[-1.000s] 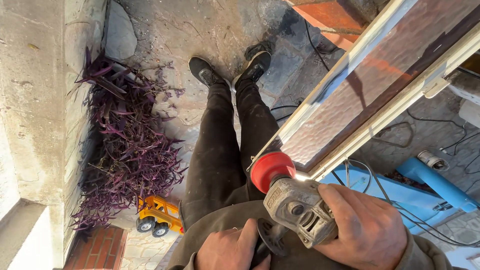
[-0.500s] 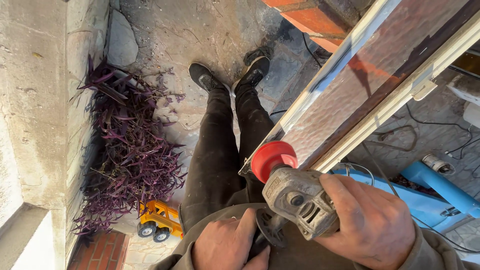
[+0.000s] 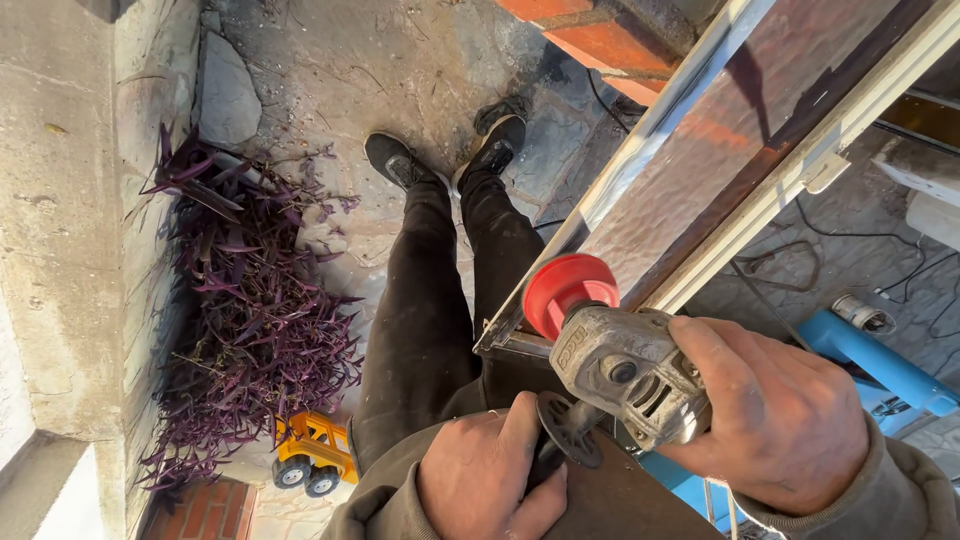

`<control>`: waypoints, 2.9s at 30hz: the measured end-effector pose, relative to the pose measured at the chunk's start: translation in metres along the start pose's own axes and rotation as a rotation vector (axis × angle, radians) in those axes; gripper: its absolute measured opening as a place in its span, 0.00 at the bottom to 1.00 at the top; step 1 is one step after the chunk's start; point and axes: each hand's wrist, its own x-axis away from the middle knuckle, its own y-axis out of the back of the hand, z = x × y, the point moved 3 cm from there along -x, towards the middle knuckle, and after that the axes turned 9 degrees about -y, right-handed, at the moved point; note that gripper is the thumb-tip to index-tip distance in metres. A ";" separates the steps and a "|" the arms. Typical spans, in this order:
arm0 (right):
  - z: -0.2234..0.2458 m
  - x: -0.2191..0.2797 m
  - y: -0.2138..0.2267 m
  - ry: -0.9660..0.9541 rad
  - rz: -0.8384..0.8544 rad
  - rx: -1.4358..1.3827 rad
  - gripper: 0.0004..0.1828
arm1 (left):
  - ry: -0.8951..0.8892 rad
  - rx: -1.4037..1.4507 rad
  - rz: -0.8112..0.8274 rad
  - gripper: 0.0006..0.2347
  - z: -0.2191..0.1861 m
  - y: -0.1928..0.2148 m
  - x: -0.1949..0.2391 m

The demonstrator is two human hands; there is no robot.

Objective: Use an angle grinder with a wire brush attachment to clean or sand the edges of a window frame.

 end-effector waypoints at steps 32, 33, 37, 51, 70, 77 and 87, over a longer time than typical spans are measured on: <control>0.001 -0.022 0.002 0.129 0.080 -0.158 0.45 | 0.252 -0.145 0.090 0.34 0.030 -0.033 0.031; 0.001 -0.020 0.003 0.107 0.048 -0.127 0.46 | 0.240 -0.102 0.073 0.33 0.026 -0.023 0.029; -0.002 -0.009 -0.004 0.053 0.031 -0.123 0.48 | 0.108 -0.091 0.113 0.28 0.021 -0.001 0.025; 0.003 0.007 -0.011 -0.119 0.024 -0.273 0.47 | 0.205 -0.096 0.239 0.28 -0.002 0.024 0.024; -0.003 -0.005 -0.003 -0.139 -0.069 -0.391 0.47 | 0.199 0.028 0.164 0.24 -0.031 0.058 -0.005; -0.011 -0.008 0.002 -0.151 -0.079 -0.291 0.45 | 0.170 0.106 0.169 0.25 -0.043 0.062 -0.014; -0.023 -0.010 0.001 -0.145 -0.039 -0.316 0.48 | 0.048 0.088 0.140 0.28 -0.029 0.052 -0.011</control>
